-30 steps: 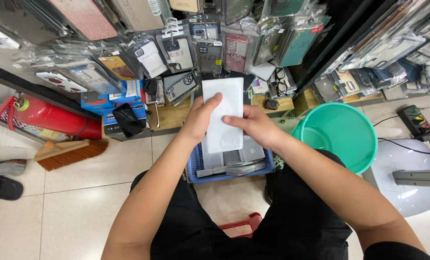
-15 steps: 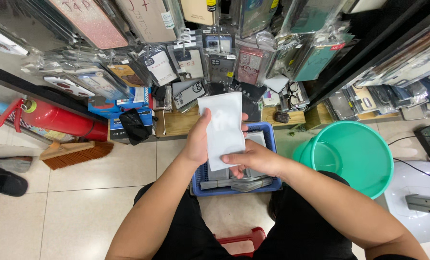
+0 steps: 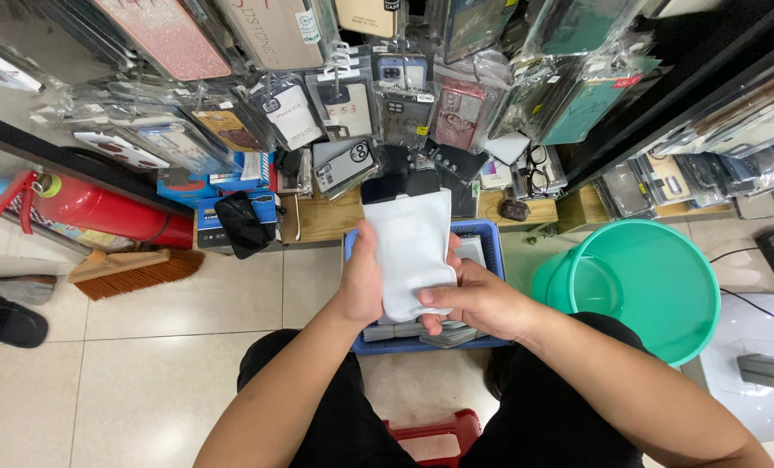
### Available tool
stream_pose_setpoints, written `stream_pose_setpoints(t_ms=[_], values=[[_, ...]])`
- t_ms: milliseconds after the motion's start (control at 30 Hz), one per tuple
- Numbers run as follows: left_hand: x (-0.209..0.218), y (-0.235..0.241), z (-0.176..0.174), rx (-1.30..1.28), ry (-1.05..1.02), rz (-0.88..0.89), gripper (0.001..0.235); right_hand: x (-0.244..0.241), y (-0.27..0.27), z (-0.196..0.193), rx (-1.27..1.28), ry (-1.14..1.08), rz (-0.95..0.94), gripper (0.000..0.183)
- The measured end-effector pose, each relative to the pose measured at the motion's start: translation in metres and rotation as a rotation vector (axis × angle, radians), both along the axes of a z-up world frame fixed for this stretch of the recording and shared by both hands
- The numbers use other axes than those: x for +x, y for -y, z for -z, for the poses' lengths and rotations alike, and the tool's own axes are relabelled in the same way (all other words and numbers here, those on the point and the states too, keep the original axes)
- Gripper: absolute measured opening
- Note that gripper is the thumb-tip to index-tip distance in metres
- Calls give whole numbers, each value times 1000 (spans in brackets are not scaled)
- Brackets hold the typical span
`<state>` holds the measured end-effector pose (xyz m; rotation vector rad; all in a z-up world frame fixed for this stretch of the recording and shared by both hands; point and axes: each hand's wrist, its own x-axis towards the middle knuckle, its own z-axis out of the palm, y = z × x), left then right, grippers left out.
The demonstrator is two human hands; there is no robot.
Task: The person sits on a low stool and repeatedly takes small white packets from a blue basket, opens them to reveal black phone screen protectors, and places them back into the basket. The person also wipes a box with a cloth at the start.
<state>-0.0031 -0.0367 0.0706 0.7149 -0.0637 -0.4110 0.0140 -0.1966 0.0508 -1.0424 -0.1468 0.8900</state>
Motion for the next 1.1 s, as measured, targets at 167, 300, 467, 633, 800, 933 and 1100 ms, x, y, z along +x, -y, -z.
stream_pose_setpoints(t_ms=[167,300,467,633,800,933,1100], values=[[-5,-3,-8,3,-9,3,96,-4,-1,11,-112,84,-64,16],[6,-5,19,17,16,-34,95,-8,-2,9,-220,176,-108,16],[8,-5,26,-12,7,4,101,-10,-2,15,-236,226,-82,16],[3,-2,4,-1,23,23,104,-6,3,21,-237,230,-38,16],[-1,1,-2,28,61,0,103,-5,6,17,-269,259,-72,12],[13,-10,22,19,78,-19,103,-3,10,19,-279,289,-122,13],[10,-17,27,-26,32,-130,79,20,26,-2,-269,435,-3,21]])
